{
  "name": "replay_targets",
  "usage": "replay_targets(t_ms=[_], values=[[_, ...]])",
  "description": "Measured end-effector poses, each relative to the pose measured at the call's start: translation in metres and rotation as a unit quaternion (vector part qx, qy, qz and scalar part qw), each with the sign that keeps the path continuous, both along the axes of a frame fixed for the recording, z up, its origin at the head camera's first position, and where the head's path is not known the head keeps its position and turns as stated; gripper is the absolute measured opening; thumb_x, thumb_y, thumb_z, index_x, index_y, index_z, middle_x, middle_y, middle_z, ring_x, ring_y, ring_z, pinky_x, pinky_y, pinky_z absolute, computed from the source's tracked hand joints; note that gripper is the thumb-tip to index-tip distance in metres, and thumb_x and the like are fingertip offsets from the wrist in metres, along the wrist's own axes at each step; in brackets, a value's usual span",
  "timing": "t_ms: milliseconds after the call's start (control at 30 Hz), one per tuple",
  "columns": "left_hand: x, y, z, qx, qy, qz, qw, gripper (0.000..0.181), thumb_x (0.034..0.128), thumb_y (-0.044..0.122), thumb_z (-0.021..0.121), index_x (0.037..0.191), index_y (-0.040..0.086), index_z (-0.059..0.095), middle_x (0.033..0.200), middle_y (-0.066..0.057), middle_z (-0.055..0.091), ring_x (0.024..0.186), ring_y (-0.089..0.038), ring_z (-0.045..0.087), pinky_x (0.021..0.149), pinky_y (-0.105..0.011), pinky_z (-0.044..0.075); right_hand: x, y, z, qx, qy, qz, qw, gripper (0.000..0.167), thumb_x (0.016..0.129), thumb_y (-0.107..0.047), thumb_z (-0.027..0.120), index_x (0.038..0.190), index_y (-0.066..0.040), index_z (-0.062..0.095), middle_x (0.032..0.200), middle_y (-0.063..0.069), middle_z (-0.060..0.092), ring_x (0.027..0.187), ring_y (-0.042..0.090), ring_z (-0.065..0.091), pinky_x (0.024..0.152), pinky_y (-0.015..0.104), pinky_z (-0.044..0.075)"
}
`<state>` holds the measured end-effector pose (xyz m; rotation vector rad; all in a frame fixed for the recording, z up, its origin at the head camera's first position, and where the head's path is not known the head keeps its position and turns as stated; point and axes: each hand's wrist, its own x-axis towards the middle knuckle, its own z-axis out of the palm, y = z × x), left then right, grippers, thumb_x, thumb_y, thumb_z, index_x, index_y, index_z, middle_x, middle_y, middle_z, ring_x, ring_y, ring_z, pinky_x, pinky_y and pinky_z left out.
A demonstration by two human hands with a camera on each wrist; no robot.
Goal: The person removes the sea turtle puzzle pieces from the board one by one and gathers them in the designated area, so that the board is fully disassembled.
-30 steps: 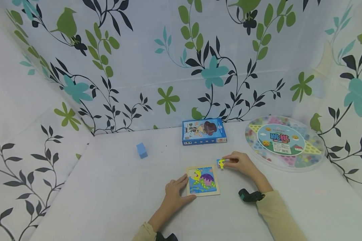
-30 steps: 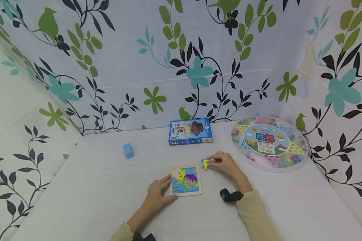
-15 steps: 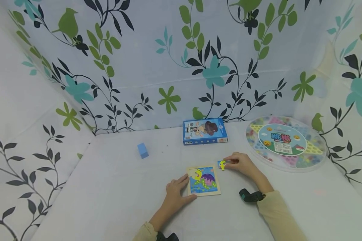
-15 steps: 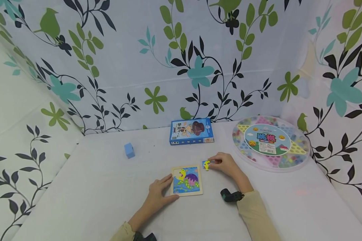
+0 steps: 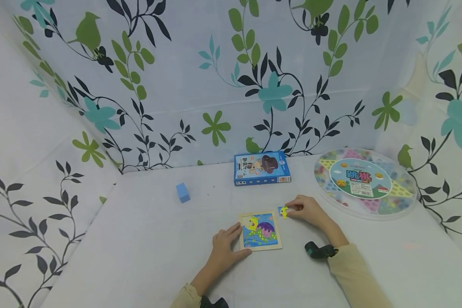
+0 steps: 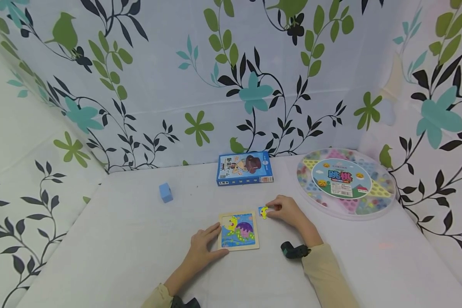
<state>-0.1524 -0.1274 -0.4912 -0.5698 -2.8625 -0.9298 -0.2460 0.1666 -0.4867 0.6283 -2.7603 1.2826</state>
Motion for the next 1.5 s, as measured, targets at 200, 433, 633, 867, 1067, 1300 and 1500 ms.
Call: replay_targets(t_ms=[200, 433, 633, 867, 1067, 1300, 1500], values=[[-0.001, 0.0, 0.0, 0.004, 0.006, -0.002, 1.0, 0.07, 0.0732, 0.046, 0.068, 0.125, 0.003, 0.051, 0.134, -0.006, 0.043, 0.11, -0.027, 0.041, 0.088, -0.05, 0.024, 0.0, -0.001, 0.002, -0.002, 0.008, 0.004, 1.0, 0.03, 0.074, -0.018, 0.074, 0.097, -0.001, 0.068, 0.068, -0.003, 0.043, 0.063, 0.015, 0.04, 0.055, 0.026, 0.032], [-0.001, -0.001, -0.002, 0.005, 0.021, -0.005, 0.9998, 0.07, 0.0736, 0.047, 0.067, 0.124, 0.002, 0.052, 0.132, -0.007, 0.044, 0.105, -0.025, 0.043, 0.087, -0.05, 0.025, -0.001, -0.001, 0.001, 0.0, 0.008, 0.006, 1.0, 0.03, 0.073, -0.017, 0.074, 0.097, -0.001, 0.068, 0.068, -0.003, 0.044, 0.063, 0.015, 0.04, 0.055, 0.026, 0.033], [-0.003, -0.001, 0.0, 0.007, 0.018, -0.006, 0.9998, 0.07, 0.0735, 0.047, 0.068, 0.125, 0.003, 0.051, 0.133, -0.007, 0.043, 0.106, -0.025, 0.042, 0.087, -0.05, 0.025, -0.003, 0.0, 0.001, -0.006, 0.002, 0.004, 1.0, 0.031, 0.072, -0.018, 0.075, 0.098, -0.001, 0.067, 0.069, -0.002, 0.044, 0.064, 0.015, 0.04, 0.056, 0.027, 0.033], [-0.003, 0.0, 0.002, 0.006, 0.011, -0.005, 0.9999, 0.069, 0.0734, 0.045, 0.068, 0.126, 0.004, 0.051, 0.133, -0.007, 0.043, 0.112, -0.028, 0.04, 0.09, -0.051, 0.023, -0.001, 0.0, 0.004, -0.01, -0.004, 0.001, 0.9999, 0.034, 0.075, -0.019, 0.073, 0.103, -0.001, 0.066, 0.072, 0.0, 0.046, 0.067, 0.016, 0.041, 0.057, 0.027, 0.034], [-0.002, 0.0, 0.001, 0.006, 0.011, -0.006, 0.9999, 0.069, 0.0729, 0.045, 0.069, 0.126, 0.005, 0.051, 0.133, -0.006, 0.043, 0.114, -0.03, 0.04, 0.09, -0.052, 0.023, 0.003, -0.005, 0.015, -0.023, 0.013, 0.0, 0.9997, 0.035, 0.075, -0.016, 0.072, 0.106, -0.001, 0.064, 0.078, -0.001, 0.052, 0.065, 0.015, 0.041, 0.055, 0.026, 0.034], [-0.002, 0.0, 0.001, 0.011, 0.016, -0.007, 0.9998, 0.066, 0.0728, 0.044, 0.069, 0.124, 0.006, 0.053, 0.132, -0.007, 0.045, 0.113, -0.03, 0.04, 0.09, -0.053, 0.023, 0.008, -0.017, 0.032, -0.063, 0.059, 0.013, 0.9962, 0.035, 0.074, -0.013, 0.074, 0.103, 0.003, 0.064, 0.078, 0.0, 0.054, 0.06, 0.013, 0.038, 0.052, 0.024, 0.032], [0.0, -0.001, 0.001, 0.018, 0.023, -0.014, 0.9995, 0.057, 0.0731, 0.042, 0.07, 0.12, 0.012, 0.058, 0.131, -0.009, 0.045, 0.11, -0.03, 0.042, 0.088, -0.053, 0.023, 0.011, -0.028, 0.037, -0.085, 0.063, 0.024, 0.9941, 0.035, 0.074, -0.012, 0.073, 0.103, 0.004, 0.064, 0.079, 0.003, 0.056, 0.058, 0.01, 0.038, 0.051, 0.023, 0.032]])
